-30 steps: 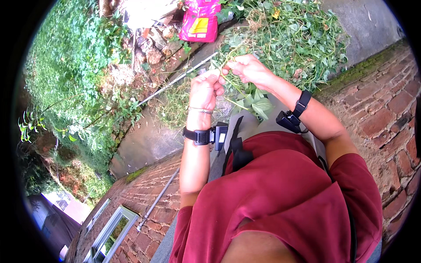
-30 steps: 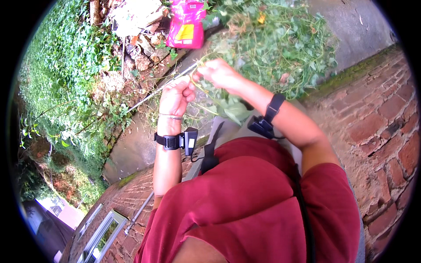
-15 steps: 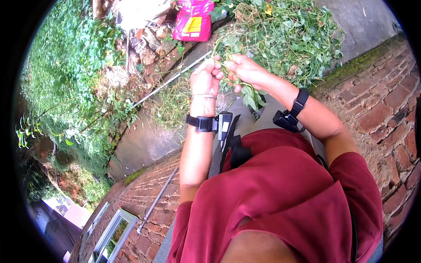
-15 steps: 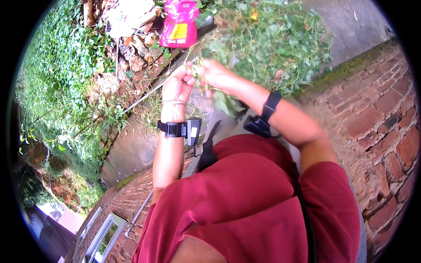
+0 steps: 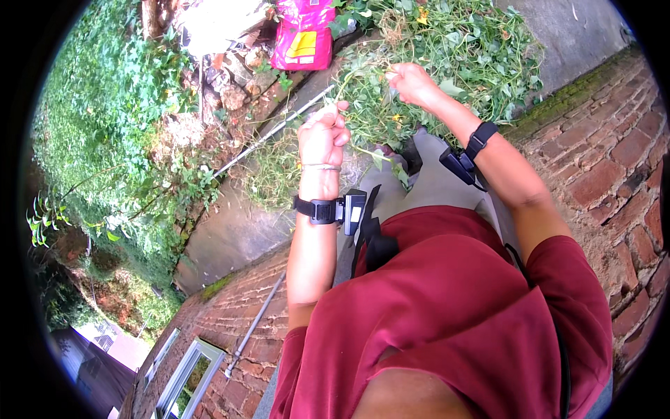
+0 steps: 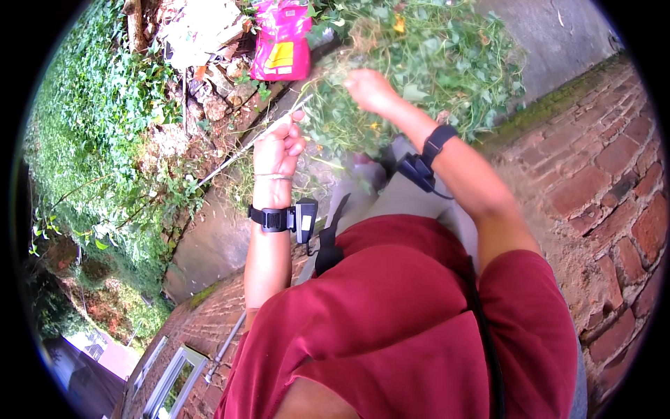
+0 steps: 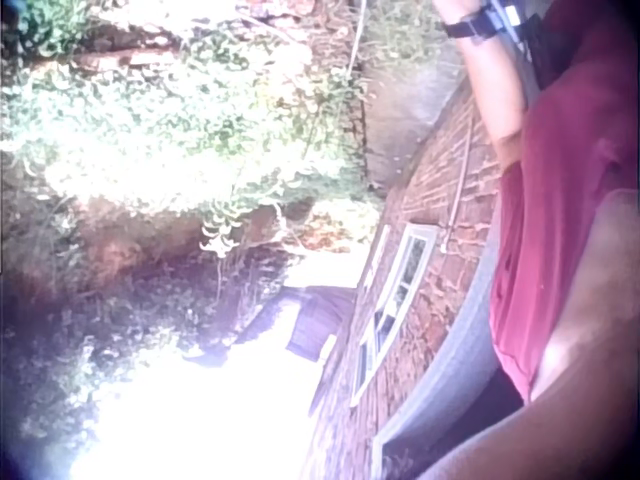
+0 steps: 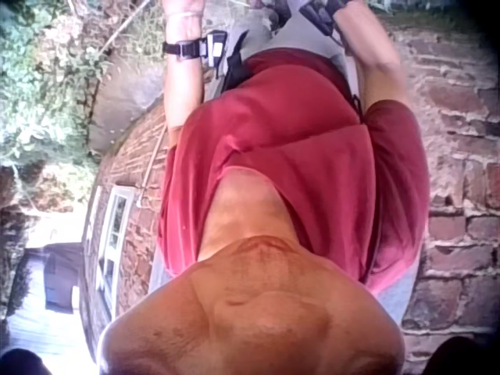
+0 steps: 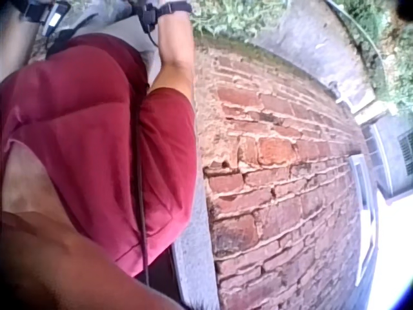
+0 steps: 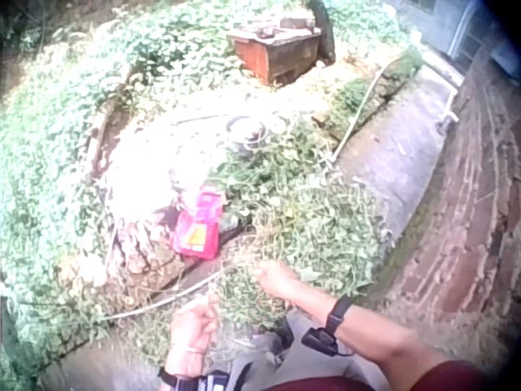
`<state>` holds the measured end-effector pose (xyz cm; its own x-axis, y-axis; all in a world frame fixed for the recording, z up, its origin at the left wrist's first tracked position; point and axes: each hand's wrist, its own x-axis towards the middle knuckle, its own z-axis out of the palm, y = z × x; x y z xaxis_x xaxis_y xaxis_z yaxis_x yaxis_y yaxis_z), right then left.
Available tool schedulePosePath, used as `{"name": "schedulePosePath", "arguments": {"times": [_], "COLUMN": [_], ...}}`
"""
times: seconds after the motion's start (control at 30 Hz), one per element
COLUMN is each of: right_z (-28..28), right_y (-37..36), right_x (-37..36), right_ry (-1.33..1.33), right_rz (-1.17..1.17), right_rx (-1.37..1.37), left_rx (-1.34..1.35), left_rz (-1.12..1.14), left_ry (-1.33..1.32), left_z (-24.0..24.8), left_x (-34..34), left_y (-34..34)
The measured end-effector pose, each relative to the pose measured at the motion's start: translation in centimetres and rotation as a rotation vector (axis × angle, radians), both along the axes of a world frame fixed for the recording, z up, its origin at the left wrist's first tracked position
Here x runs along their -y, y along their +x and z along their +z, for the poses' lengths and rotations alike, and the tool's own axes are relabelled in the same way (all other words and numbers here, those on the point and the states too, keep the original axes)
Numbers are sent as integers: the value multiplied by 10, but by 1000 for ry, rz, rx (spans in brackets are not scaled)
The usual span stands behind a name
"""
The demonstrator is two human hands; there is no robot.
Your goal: The person strips leaves from vines by hand and collects the vines together.
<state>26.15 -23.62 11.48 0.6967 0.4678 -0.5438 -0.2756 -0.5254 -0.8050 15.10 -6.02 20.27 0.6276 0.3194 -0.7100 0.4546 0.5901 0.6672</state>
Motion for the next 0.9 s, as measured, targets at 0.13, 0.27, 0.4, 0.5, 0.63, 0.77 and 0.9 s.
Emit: {"name": "schedulePosePath", "arguments": {"times": [0.13,0.27,0.4,0.5,0.63,0.77,0.9], "right_z": [65,78,62,70,58,-22,-31], "right_y": [-54,-75,-76,-59,-70,-30,4], "right_x": [-18,-11,-10,-16,-33,9,65], "right_ry": [430,494,311,-10,92,-239,-506], "right_rz": [115,179,458,432,242,-54,1], "right_rx": [-519,-594,194,379,342,76,209], "left_rx": [41,93,115,242,219,154,115], "left_rz": [118,107,59,-80,-133,-167,-228], "left_ry": [-50,-143,-182,-58,170,301,554], "left_z": [-19,-21,-5,12,44,106,159], "left_x": [-12,-40,-34,-4,12,-11,-44], "left_y": [3,-10,-13,-19,-16,-41,-91]}}
